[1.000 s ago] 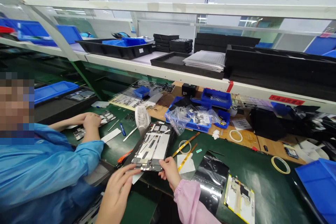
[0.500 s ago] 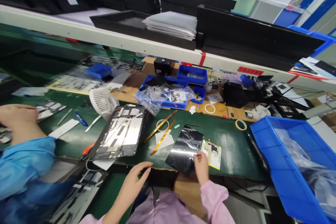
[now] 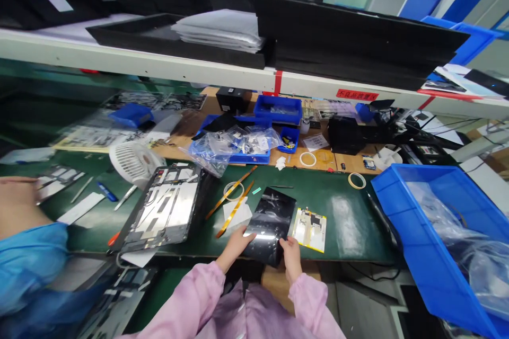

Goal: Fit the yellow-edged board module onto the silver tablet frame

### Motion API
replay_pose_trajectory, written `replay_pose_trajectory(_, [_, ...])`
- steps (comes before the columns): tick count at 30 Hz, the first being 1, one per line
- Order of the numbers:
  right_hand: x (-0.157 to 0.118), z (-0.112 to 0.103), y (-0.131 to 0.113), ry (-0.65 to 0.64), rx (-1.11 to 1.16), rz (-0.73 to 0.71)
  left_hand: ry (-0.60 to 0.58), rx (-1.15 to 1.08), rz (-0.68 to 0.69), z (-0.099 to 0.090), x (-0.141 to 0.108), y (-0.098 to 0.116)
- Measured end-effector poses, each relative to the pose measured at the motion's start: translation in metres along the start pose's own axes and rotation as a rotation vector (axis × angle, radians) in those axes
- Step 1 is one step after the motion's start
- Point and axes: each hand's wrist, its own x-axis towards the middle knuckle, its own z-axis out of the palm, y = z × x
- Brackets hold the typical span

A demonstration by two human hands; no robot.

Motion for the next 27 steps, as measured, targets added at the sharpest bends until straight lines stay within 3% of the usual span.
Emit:
replay_pose_trajectory(4, [0.001, -0.019, -0.004, -0.115, 0.006, -0.064, -0.077, -0.164, 0.186, -0.019, -0.027, 0.019])
replay_pose_trajectory(6, [0.008, -0.037, -0.008, -0.075, -0.048, -0.111, -0.065, -0.201, 0.254, -0.023, -0.041, 0.024])
replay_pose_trajectory(8, [0.020, -0.058, -0.011, 0.048, -0.148, -0.136, -0.018, -0.147, 0.352, -0.018, -0.051, 0.023])
replay_pose_trajectory(11, [0.041, -0.083, -0.016, 0.247, -0.350, -0.089, 0.055, 0.128, 0.526, 0.010, -0.053, 0.013])
replay_pose_trajectory(13, [0.054, -0.091, -0.017, 0.319, -0.465, -0.029, 0.065, 0.339, 0.546, 0.037, -0.049, 0.004])
replay_pose_trajectory(16, [0.069, -0.095, -0.015, 0.340, -0.562, 0.043, 0.076, 0.472, 0.486, 0.077, -0.043, -0.003])
replay_pose_trajectory(20, [0.083, -0.104, -0.009, 0.283, -0.539, 0.090, 0.091, 0.466, 0.436, 0.116, -0.044, 0.000])
replay_pose_trajectory(23, [0.086, -0.119, -0.005, 0.186, -0.403, 0.071, 0.086, 0.443, 0.401, 0.130, -0.048, 0.007])
replay_pose_trajectory(27, [0.076, -0.141, -0.007, 0.119, -0.163, 0.013, 0.075, 0.370, 0.380, 0.120, -0.046, 0.016])
